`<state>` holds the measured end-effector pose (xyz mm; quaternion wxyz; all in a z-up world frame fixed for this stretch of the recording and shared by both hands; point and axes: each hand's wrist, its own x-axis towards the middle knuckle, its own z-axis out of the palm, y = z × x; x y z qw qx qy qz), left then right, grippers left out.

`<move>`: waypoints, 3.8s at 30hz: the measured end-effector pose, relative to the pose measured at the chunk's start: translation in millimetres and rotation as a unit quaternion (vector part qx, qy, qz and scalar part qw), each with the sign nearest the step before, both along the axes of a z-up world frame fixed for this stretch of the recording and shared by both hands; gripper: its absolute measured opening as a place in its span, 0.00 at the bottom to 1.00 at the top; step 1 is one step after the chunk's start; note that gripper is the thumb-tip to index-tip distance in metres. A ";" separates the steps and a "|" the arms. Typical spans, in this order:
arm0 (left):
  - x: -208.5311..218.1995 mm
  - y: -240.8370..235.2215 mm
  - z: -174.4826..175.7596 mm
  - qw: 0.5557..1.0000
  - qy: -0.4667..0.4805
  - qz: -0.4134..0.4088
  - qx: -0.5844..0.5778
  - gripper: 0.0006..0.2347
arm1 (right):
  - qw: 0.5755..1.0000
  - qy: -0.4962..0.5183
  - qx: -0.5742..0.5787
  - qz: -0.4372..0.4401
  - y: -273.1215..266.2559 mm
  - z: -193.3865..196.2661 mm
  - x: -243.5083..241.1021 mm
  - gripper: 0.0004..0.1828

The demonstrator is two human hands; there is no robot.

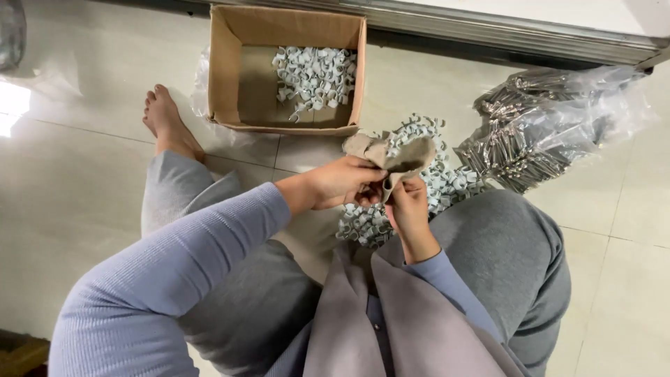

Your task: The person sits on the floor and repeatedly picks up small metal hooks and white plastic fasteners. They insert the hooks into the fasteners by hand and place the assembled items into a cardboard box.

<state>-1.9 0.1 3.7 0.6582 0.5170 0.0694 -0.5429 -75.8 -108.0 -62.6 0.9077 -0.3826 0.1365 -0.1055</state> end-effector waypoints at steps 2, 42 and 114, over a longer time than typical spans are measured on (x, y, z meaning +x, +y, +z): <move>0.5 0.8 -1.6 1.000 0.021 -0.001 0.003 0.07 | 0.998 -0.016 -0.061 -0.014 -5.7 0.9 -0.5 0.12; 15.8 8.0 39.1 0.594 -0.640 -0.379 0.306 0.13 | 0.804 -0.054 -0.570 0.158 -16.8 -1.7 -7.1 0.03; 49.3 25.6 32.6 0.955 -0.255 0.121 0.088 0.12 | 0.959 0.195 0.189 -0.083 -47.6 45.7 17.0 0.14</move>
